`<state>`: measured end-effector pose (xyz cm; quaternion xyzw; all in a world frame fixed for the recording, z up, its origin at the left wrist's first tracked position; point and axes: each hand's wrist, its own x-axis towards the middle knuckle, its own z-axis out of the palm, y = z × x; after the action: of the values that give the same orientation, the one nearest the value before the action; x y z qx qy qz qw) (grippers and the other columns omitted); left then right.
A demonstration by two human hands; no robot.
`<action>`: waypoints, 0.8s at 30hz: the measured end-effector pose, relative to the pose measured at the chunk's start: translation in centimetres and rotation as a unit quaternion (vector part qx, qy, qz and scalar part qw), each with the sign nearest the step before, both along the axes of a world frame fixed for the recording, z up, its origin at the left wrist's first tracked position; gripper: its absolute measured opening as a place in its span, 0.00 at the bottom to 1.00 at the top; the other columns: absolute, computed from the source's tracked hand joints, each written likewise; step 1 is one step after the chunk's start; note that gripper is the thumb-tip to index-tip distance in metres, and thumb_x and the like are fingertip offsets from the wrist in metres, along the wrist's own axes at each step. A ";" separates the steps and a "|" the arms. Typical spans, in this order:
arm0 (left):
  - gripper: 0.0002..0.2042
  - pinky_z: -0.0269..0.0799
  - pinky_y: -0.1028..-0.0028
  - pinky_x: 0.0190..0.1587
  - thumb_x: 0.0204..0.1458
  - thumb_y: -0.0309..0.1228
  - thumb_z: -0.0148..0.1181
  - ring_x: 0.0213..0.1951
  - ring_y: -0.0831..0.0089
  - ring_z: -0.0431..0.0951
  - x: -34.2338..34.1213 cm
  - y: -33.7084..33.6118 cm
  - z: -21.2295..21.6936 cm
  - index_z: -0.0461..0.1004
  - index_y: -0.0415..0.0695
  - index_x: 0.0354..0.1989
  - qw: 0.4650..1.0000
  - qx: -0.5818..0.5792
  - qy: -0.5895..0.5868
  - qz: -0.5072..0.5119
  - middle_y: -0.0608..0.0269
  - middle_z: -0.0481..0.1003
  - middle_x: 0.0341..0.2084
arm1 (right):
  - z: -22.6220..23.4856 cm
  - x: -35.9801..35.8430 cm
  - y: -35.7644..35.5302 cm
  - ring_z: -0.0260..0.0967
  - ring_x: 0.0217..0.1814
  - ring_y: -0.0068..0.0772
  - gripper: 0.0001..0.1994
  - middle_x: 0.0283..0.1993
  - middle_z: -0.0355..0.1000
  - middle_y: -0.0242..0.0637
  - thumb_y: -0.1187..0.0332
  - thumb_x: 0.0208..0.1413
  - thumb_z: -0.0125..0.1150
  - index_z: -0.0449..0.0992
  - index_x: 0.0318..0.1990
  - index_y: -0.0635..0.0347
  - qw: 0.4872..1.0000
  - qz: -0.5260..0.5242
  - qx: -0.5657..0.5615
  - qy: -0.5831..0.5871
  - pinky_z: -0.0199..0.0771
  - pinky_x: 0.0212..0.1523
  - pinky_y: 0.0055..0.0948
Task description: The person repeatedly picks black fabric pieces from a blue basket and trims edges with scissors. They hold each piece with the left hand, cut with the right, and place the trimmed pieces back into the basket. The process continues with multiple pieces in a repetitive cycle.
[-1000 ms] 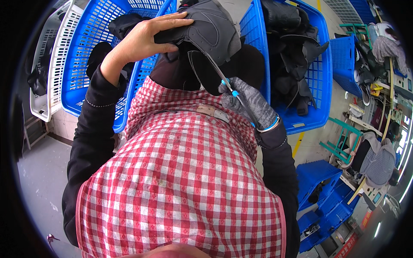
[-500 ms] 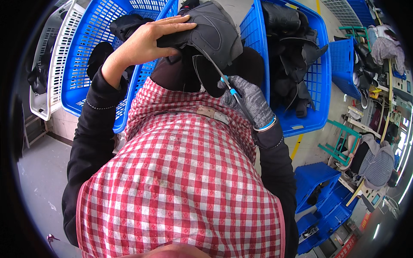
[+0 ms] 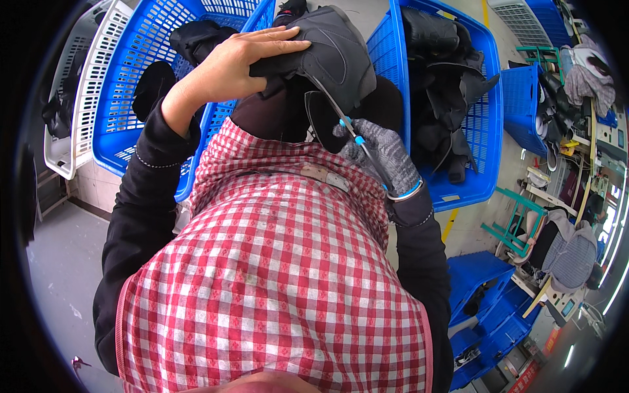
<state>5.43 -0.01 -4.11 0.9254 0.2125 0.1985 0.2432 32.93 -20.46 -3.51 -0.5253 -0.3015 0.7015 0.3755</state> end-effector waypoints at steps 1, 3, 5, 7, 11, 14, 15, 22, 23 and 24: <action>0.41 0.65 0.59 0.72 0.35 0.17 0.59 0.70 0.51 0.67 0.1 0.0 0.0 0.74 0.56 0.67 1.000 0.000 0.000 0.002 0.49 0.67 0.69 | 0.0 0.2 0.1 0.62 0.27 0.11 0.16 0.29 0.71 0.28 0.66 0.71 0.57 0.74 0.56 0.70 0.999 -0.001 -0.027 0.025 0.59 0.26 0.13; 0.41 0.64 0.59 0.72 0.35 0.17 0.59 0.70 0.52 0.67 0.2 -0.1 0.0 0.74 0.56 0.66 1.000 0.003 0.000 0.005 0.50 0.67 0.69 | -0.2 0.6 0.3 0.63 0.27 0.11 0.15 0.29 0.71 0.28 0.68 0.71 0.56 0.74 0.57 0.71 0.999 0.000 -0.036 0.002 0.59 0.25 0.12; 0.41 0.64 0.58 0.72 0.34 0.17 0.59 0.70 0.52 0.67 0.4 -0.2 0.0 0.74 0.56 0.66 1.000 0.014 0.000 0.004 0.50 0.67 0.69 | -0.5 0.6 0.4 0.67 0.29 0.14 0.14 0.33 0.73 0.31 0.68 0.72 0.54 0.74 0.57 0.70 1.000 0.005 -0.023 -0.002 0.65 0.29 0.14; 0.41 0.64 0.58 0.72 0.34 0.18 0.59 0.70 0.52 0.67 0.4 -0.3 0.0 0.75 0.56 0.66 1.000 0.019 0.002 0.002 0.50 0.67 0.69 | -0.7 0.7 0.4 0.75 0.34 0.19 0.14 0.40 0.78 0.35 0.68 0.73 0.51 0.76 0.57 0.68 1.000 0.007 0.011 0.003 0.75 0.37 0.18; 0.41 0.63 0.58 0.72 0.34 0.18 0.59 0.70 0.52 0.67 0.3 -0.4 0.0 0.75 0.56 0.66 1.000 0.019 0.003 0.003 0.50 0.67 0.69 | -0.7 1.1 0.1 0.75 0.36 0.18 0.15 0.44 0.78 0.37 0.68 0.73 0.51 0.75 0.58 0.68 0.994 0.058 0.050 -0.081 0.76 0.37 0.17; 0.41 0.62 0.57 0.73 0.34 0.18 0.59 0.70 0.52 0.67 0.4 -0.4 0.0 0.75 0.56 0.66 1.000 0.019 0.003 0.005 0.50 0.68 0.69 | -0.8 1.5 0.1 0.74 0.37 0.18 0.16 0.48 0.78 0.39 0.68 0.73 0.52 0.73 0.60 0.70 0.997 0.061 0.024 -0.027 0.77 0.39 0.17; 0.40 0.62 0.57 0.73 0.35 0.18 0.59 0.70 0.52 0.67 0.5 -0.5 -0.1 0.75 0.56 0.66 1.000 0.021 0.004 0.007 0.50 0.68 0.69 | -1.0 1.5 0.2 0.74 0.37 0.19 0.17 0.49 0.78 0.40 0.68 0.73 0.52 0.73 0.61 0.70 0.998 0.050 0.032 -0.029 0.78 0.39 0.18; 0.38 0.63 0.57 0.72 0.37 0.22 0.63 0.69 0.54 0.68 0.7 -0.6 -0.4 0.75 0.58 0.65 0.999 0.046 0.004 0.013 0.53 0.69 0.68 | -0.9 1.1 0.6 0.76 0.39 0.20 0.16 0.51 0.77 0.41 0.70 0.71 0.54 0.72 0.62 0.70 0.999 0.042 0.034 -0.007 0.79 0.41 0.17; 0.38 0.64 0.57 0.71 0.38 0.24 0.64 0.69 0.56 0.68 0.6 -0.6 -0.5 0.75 0.60 0.65 0.998 0.055 0.005 0.017 0.55 0.69 0.68 | -0.5 1.0 0.6 0.76 0.40 0.20 0.16 0.51 0.77 0.41 0.71 0.71 0.55 0.72 0.62 0.70 0.999 0.042 0.025 -0.002 0.79 0.41 0.17; 0.37 0.65 0.58 0.70 0.39 0.26 0.65 0.69 0.57 0.68 0.6 -0.6 -0.5 0.75 0.62 0.65 0.998 0.064 0.009 0.021 0.57 0.70 0.68 | -0.1 0.9 0.5 0.76 0.40 0.20 0.16 0.51 0.77 0.41 0.72 0.70 0.55 0.72 0.62 0.70 0.999 0.041 0.016 0.003 0.79 0.41 0.17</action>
<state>6.03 -0.65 -4.63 0.9359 0.2213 0.2089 0.1775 33.83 -19.94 -3.56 -0.5046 -0.3331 0.7129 0.3552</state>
